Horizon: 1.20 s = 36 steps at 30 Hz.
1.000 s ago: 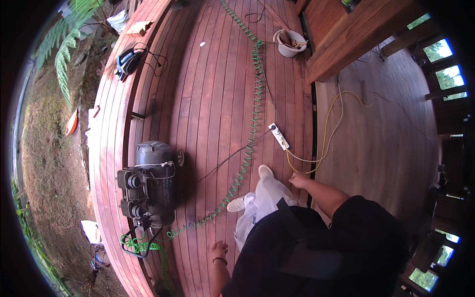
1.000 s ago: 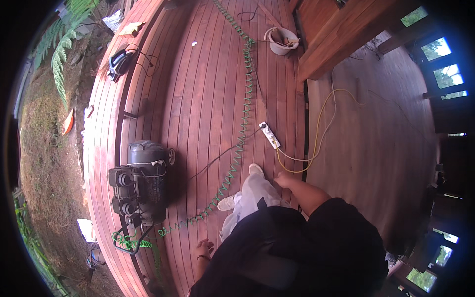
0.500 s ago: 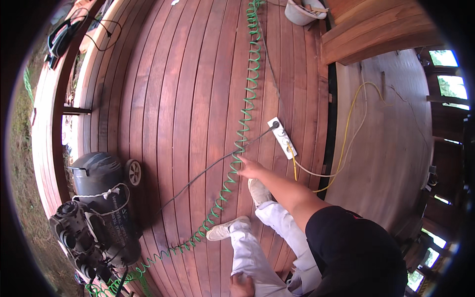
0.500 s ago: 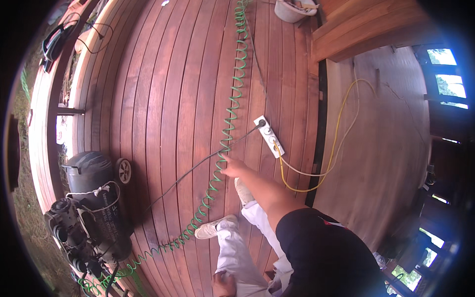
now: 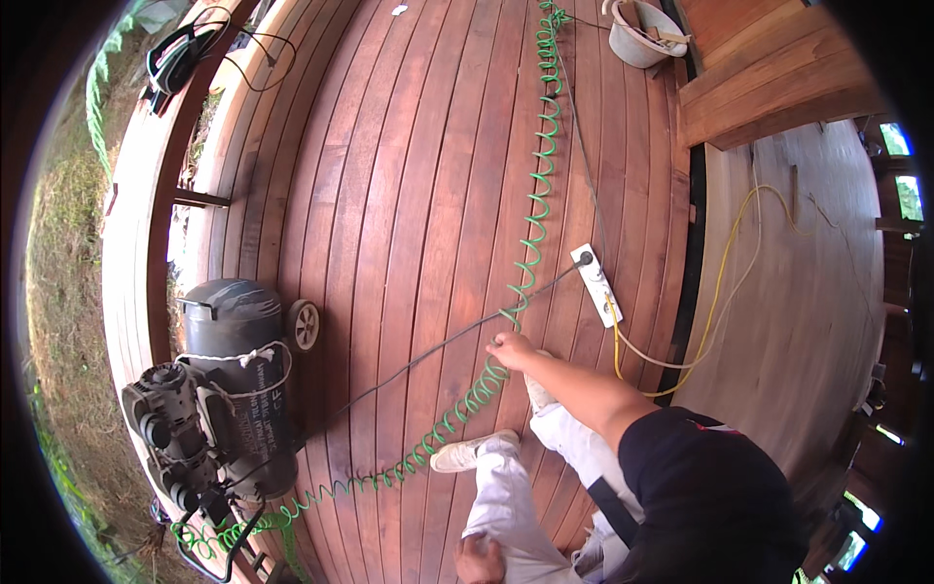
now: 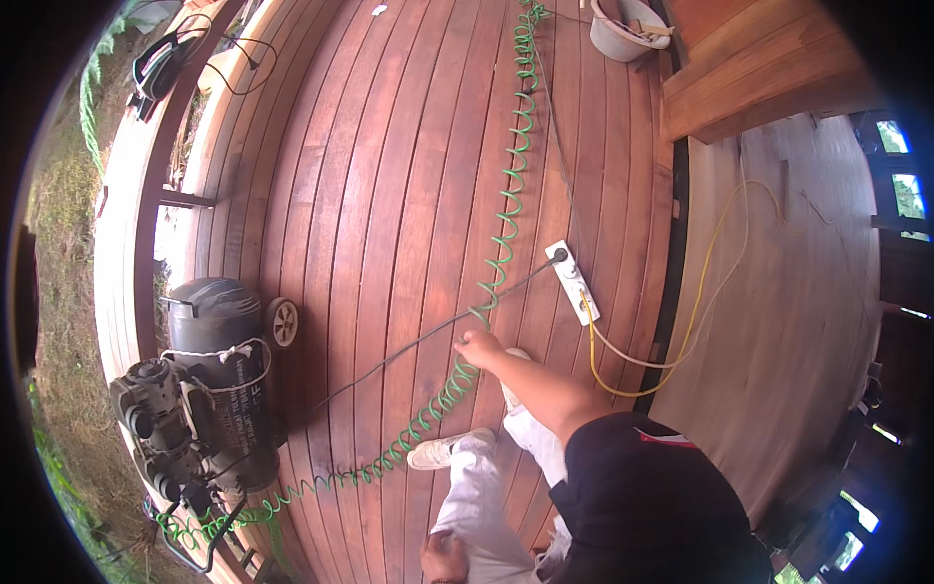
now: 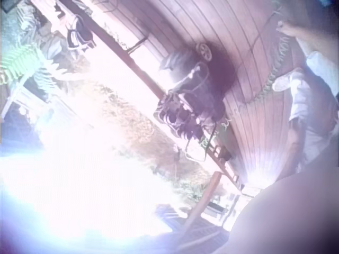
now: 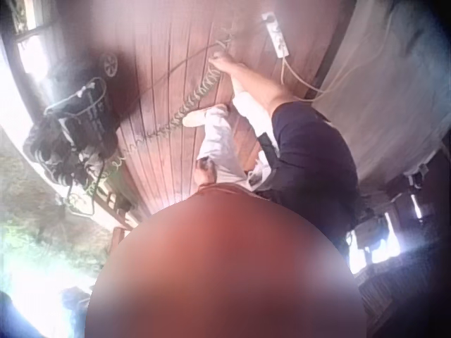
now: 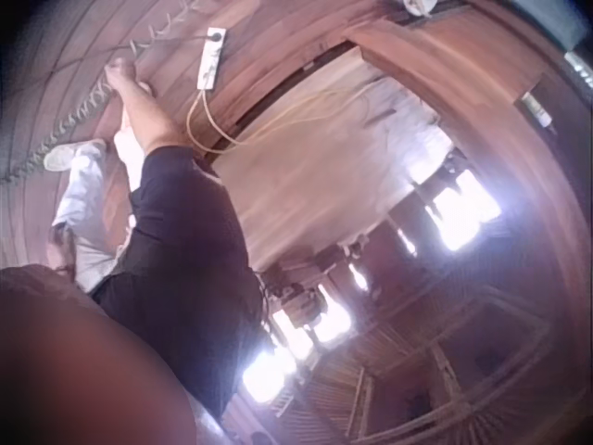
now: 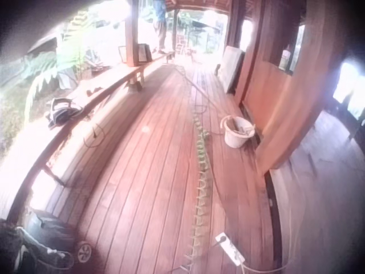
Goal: The person coils a green air hose, plugs a power strip into an outlet, and then picks up a wooden plank. They carry the plank across a wooden deck and place it on the floor, preparing for installation.
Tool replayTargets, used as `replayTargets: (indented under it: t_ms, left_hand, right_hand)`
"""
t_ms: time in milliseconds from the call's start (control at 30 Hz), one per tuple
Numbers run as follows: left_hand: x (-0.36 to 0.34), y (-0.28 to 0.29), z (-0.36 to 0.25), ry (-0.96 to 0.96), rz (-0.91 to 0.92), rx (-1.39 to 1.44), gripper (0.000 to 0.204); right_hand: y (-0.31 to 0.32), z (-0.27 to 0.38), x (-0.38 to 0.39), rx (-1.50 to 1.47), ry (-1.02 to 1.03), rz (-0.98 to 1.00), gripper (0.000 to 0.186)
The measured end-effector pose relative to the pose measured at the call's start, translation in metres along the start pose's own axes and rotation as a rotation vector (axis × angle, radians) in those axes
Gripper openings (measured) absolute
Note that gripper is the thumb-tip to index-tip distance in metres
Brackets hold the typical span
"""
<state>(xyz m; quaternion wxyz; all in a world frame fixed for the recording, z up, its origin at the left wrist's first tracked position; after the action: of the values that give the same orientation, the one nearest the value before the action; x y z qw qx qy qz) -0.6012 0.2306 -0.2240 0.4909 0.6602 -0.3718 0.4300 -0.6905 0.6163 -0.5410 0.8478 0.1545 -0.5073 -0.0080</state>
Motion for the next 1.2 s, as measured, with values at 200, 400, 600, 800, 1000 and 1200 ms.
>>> replayTargets:
  t_ms: [200, 400, 600, 800, 1000, 1200]
  left_hand:
    - [0.021, 0.032, 0.013, -0.199, -0.359, 0.086, 0.049]
    - [0.135, 0.249, -0.092, -0.461, -0.431, 0.822, 0.028]
    - [0.315, 0.168, -0.333, -0.561, 1.093, 0.799, 0.096]
    - [0.337, 0.246, -0.33, -0.964, 0.743, 0.67, 0.082]
    - [0.279, 0.246, -0.203, -1.025, 0.475, 0.468, 0.077]
    - [0.257, 0.298, -0.115, -0.846, 0.157, 0.372, 0.074]
  right_hand:
    - [-0.039, 0.207, 0.388, -0.33, 0.823, 0.711, 0.021]
    - [0.009, 0.274, 0.623, -0.122, 0.893, 0.975, 0.035]
    - [0.02, 0.363, 0.743, 0.017, 1.258, 1.117, 0.023]
    - [0.126, 0.405, 0.745, -0.139, 1.095, 0.646, 0.024]
    - [0.197, 0.475, 0.74, -0.804, 1.021, 0.421, 0.021]
    - [0.251, 0.589, 0.77, -1.035, 1.268, 0.449, 0.028]
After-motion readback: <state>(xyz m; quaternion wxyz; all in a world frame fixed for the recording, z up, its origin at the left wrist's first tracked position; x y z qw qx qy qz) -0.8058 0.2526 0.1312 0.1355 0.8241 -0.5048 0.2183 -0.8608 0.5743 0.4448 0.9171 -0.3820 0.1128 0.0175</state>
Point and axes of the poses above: each hand's wrist, its own x-axis away from the middle knuckle, its own y-axis out of the back of the hand, z = x × y, the point moved 10 cm from there along -x, towards the middle knuckle, and after that the axes turned 9 degrees about z, right-handed, at the moved point
